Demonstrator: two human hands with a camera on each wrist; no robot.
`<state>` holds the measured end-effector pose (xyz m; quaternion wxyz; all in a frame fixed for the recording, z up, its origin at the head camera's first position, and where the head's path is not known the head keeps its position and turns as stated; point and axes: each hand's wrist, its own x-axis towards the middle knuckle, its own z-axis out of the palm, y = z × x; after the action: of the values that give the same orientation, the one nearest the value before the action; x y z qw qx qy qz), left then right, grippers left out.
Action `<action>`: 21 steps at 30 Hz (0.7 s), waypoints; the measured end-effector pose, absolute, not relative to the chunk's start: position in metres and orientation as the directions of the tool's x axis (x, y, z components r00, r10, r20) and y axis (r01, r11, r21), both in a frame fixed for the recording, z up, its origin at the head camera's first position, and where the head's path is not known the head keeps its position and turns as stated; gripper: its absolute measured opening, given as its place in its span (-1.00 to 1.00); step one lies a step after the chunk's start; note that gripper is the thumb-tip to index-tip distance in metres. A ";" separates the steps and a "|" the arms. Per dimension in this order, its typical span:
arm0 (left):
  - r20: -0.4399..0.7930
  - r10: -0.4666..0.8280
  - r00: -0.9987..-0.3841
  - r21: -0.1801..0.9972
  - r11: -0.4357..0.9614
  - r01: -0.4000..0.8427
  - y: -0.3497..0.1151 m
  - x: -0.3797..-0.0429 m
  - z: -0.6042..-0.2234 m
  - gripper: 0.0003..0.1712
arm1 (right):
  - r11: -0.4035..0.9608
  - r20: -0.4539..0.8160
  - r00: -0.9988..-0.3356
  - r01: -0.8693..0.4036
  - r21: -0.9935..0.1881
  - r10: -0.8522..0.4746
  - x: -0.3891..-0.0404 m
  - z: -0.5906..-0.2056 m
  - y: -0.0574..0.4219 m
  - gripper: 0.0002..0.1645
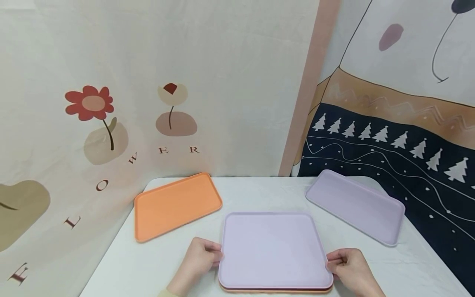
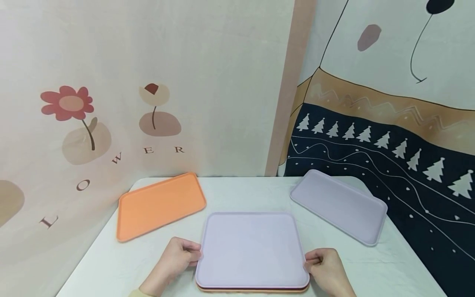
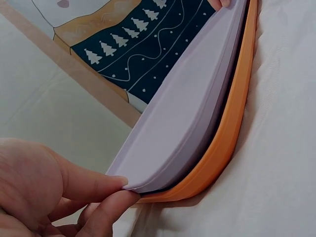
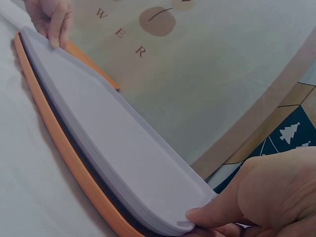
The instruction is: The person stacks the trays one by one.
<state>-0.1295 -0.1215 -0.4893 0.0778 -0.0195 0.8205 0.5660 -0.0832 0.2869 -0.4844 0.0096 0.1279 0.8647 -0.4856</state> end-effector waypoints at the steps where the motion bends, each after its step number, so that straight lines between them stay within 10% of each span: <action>1: -0.150 0.056 -0.987 0.924 0.362 -0.120 -0.121 -0.129 -0.489 -0.87 | 0.499 -0.139 -0.968 0.229 -0.836 0.211 -0.083 -0.484 0.287 -0.85; 21: -0.153 0.069 -0.986 0.919 0.376 -0.116 -0.124 -0.128 -0.490 -0.87 | 0.514 -0.152 -0.966 0.240 -0.824 0.208 -0.080 -0.484 0.285 -0.85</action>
<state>-0.1283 -0.1239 -0.4900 0.0829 -0.0144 0.8252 0.5585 -0.0801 0.2847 -0.4838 0.0168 0.1286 0.8698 -0.4761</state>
